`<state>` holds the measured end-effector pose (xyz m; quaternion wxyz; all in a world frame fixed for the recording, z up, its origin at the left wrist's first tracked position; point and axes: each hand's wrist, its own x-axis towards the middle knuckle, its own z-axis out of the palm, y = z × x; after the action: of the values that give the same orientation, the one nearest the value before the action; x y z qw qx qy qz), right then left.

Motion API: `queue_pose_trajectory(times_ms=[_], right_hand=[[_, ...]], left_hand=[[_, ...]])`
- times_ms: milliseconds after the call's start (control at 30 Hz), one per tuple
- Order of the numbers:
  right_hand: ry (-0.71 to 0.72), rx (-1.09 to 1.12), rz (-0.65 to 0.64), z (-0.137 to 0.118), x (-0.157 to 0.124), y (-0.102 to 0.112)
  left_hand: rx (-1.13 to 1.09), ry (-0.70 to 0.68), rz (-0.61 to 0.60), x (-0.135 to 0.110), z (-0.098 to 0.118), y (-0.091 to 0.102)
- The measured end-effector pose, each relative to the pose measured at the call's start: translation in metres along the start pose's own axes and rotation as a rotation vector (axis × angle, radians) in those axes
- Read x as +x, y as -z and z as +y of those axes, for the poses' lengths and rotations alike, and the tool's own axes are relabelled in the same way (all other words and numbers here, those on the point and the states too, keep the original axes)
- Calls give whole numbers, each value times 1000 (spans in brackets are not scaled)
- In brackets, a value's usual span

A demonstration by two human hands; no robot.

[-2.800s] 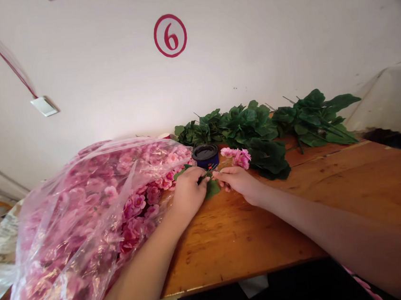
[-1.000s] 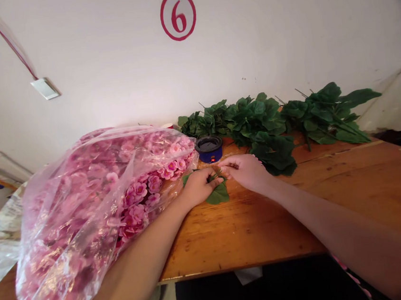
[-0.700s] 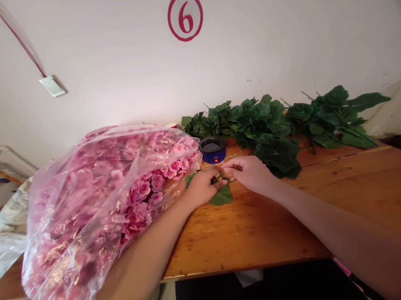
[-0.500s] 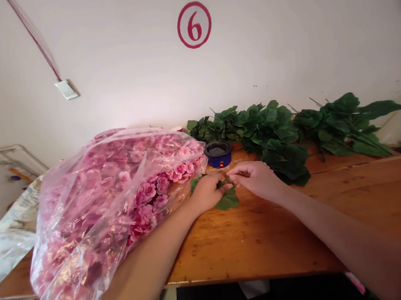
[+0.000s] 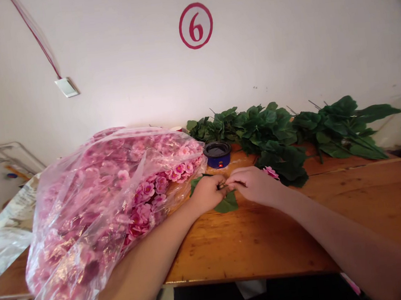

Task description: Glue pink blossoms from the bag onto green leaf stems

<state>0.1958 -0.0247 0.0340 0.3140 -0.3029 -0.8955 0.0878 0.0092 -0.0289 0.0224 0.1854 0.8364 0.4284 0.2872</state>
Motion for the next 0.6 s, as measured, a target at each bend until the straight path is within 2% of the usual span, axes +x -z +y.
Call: queue_pose_trajectory(times_ms=[200,600], right_hand=[[11,-22,-41,2,-1,-1],[-195,-18,1,6,0,-3]], left_hand=[[-184,106,-25,2,-2,1],[-247,183,-49,4,-6,0]])
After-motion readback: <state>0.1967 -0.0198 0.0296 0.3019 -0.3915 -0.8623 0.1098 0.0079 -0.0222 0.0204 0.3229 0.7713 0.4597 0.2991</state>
